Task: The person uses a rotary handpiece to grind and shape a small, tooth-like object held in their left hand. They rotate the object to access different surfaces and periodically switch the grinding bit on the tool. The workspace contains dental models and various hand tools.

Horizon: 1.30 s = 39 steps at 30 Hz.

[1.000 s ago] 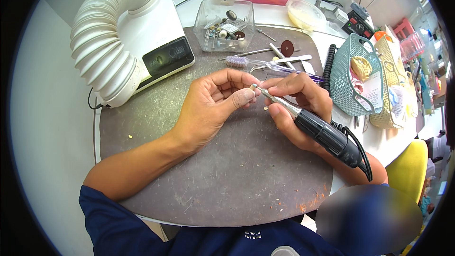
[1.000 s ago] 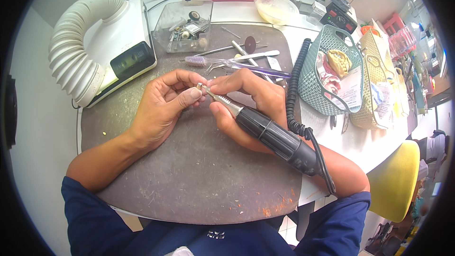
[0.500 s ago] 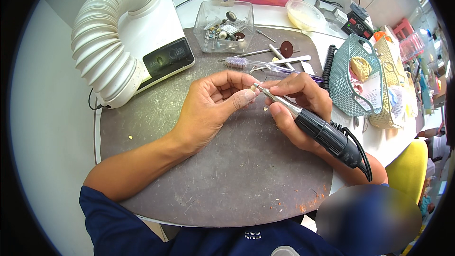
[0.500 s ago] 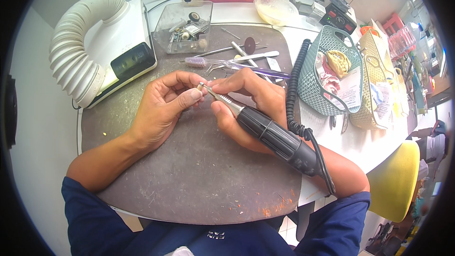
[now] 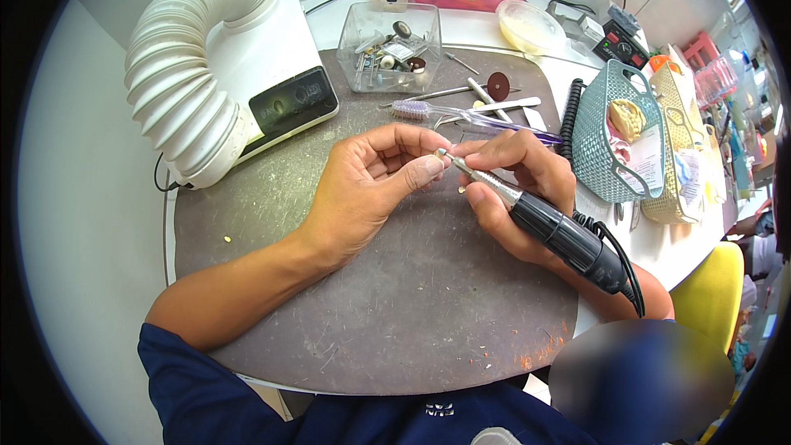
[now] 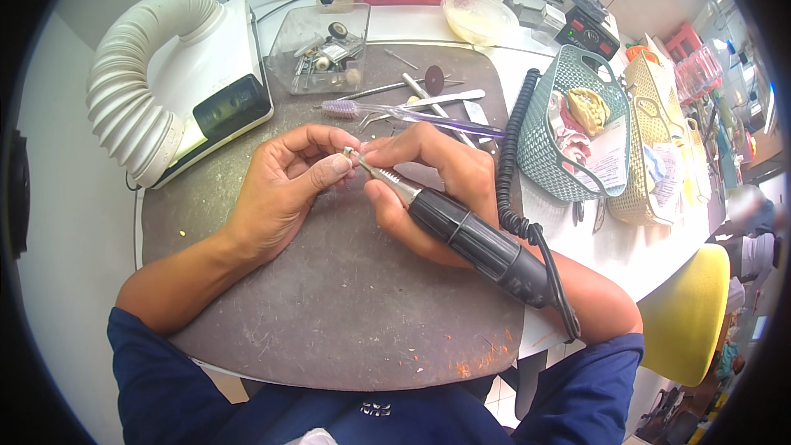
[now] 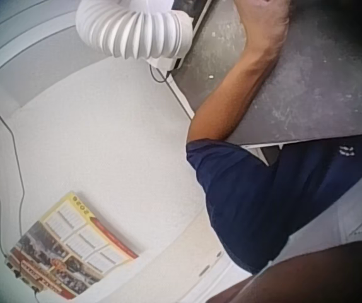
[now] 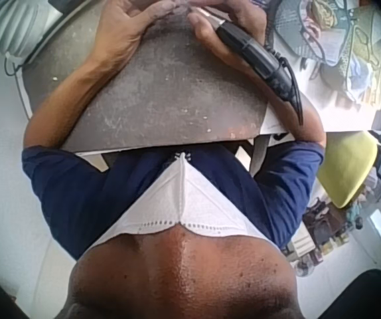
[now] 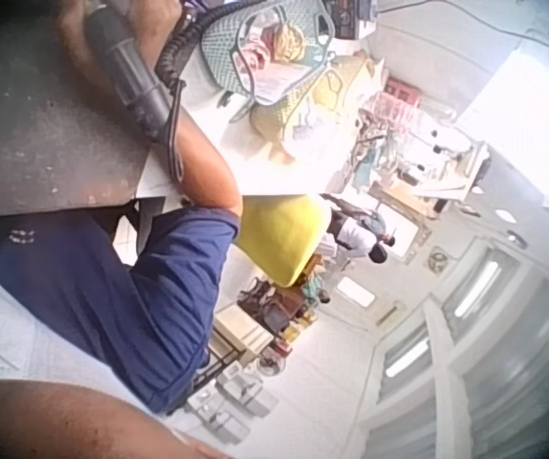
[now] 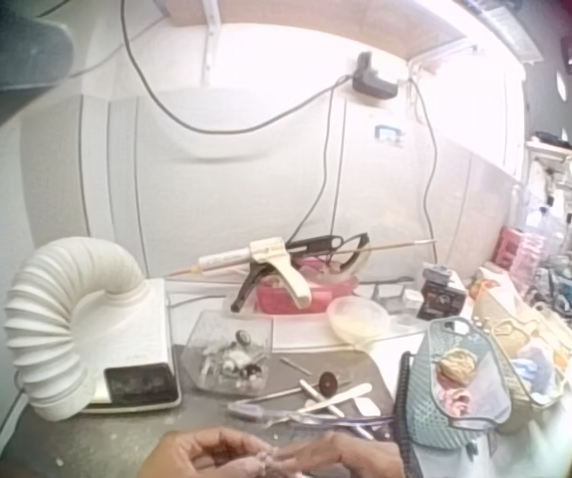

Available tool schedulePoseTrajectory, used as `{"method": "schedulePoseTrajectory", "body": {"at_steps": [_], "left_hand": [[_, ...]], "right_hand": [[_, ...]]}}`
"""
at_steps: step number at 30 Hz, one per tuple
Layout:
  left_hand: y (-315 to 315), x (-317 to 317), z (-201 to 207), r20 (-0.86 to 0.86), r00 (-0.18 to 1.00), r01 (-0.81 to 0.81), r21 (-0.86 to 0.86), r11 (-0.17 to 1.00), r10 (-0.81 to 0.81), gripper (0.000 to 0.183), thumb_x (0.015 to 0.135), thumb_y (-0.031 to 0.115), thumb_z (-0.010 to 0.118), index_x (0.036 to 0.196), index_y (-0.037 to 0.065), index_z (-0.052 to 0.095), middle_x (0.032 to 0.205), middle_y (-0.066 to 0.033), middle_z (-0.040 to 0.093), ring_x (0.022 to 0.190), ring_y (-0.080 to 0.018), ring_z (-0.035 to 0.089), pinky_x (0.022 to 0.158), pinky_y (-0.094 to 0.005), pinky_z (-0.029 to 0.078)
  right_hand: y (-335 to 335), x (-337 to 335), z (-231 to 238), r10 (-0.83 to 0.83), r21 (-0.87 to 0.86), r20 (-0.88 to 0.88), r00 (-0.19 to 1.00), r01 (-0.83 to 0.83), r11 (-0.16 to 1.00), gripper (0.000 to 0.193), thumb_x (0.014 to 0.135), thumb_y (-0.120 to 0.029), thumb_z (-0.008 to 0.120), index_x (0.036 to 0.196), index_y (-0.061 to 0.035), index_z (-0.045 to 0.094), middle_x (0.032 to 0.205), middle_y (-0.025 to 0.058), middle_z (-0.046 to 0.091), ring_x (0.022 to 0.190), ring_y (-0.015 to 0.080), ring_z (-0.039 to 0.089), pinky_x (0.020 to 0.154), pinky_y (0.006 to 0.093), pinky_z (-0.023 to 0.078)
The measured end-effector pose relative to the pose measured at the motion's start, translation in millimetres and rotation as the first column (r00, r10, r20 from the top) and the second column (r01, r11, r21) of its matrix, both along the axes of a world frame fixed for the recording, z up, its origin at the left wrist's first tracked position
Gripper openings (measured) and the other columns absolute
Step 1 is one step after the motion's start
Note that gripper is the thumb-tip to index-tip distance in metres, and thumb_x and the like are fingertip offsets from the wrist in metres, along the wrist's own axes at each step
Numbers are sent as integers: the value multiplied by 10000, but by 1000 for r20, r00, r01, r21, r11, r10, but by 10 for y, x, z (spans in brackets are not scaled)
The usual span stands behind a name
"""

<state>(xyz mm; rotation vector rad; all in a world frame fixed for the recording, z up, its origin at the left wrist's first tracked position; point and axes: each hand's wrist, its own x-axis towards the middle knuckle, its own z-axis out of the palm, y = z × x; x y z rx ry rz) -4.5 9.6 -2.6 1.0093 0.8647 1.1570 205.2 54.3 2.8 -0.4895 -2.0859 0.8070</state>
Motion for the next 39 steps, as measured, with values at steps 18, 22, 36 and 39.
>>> {"method": "schedulePoseTrajectory", "body": {"at_steps": [18, 22, 36, 39], "left_hand": [[-9, -3, -14, -4, 1000, -19, -3, 1000, 19, 201, 926, 93, 688, 1111, 34, 638, 1059, -30, 659, 948, -71, 592, 851, -237, 478], [-3, 4, -15, -3, 1000, -16, -2, 1000, 16, 205, 927, 97, 689, 1114, 31, 636, 1044, -28, 660, 930, -69, 589, 841, -231, 476], [-4, 9, -17, 24, 1000, -20, -1, 1000, 20, 185, 935, 89, 677, 1106, 39, 626, 1016, -35, 666, 924, -85, 607, 839, -237, 485], [6, 13, -14, 20, 1000, -16, -5, 1000, 16, 186, 937, 87, 673, 1109, 37, 623, 1019, -44, 672, 923, -89, 611, 833, -238, 487]], "right_hand": [[-21, -6, -18, -40, -55, -4, 999, 39, 998, 182, 847, -24, 632, 1006, 29, 562, 972, 180, 677, 841, 167, 669, 800, 304, 529], [9, -6, -12, 9, 31, -2, 1000, -9, 999, 183, 849, -27, 632, 1006, 34, 561, 968, 183, 678, 844, 173, 671, 791, 307, 531], [-14, 5, 1, -27, -18, -9, 1000, 27, 999, 195, 857, -39, 637, 1021, 36, 561, 945, 175, 670, 830, 166, 665, 771, 300, 532], [-42, -17, -14, -106, -99, -58, 993, 100, 990, 207, 801, -53, 682, 973, 35, 608, 913, 165, 696, 842, 226, 709, 781, 317, 556]]}}
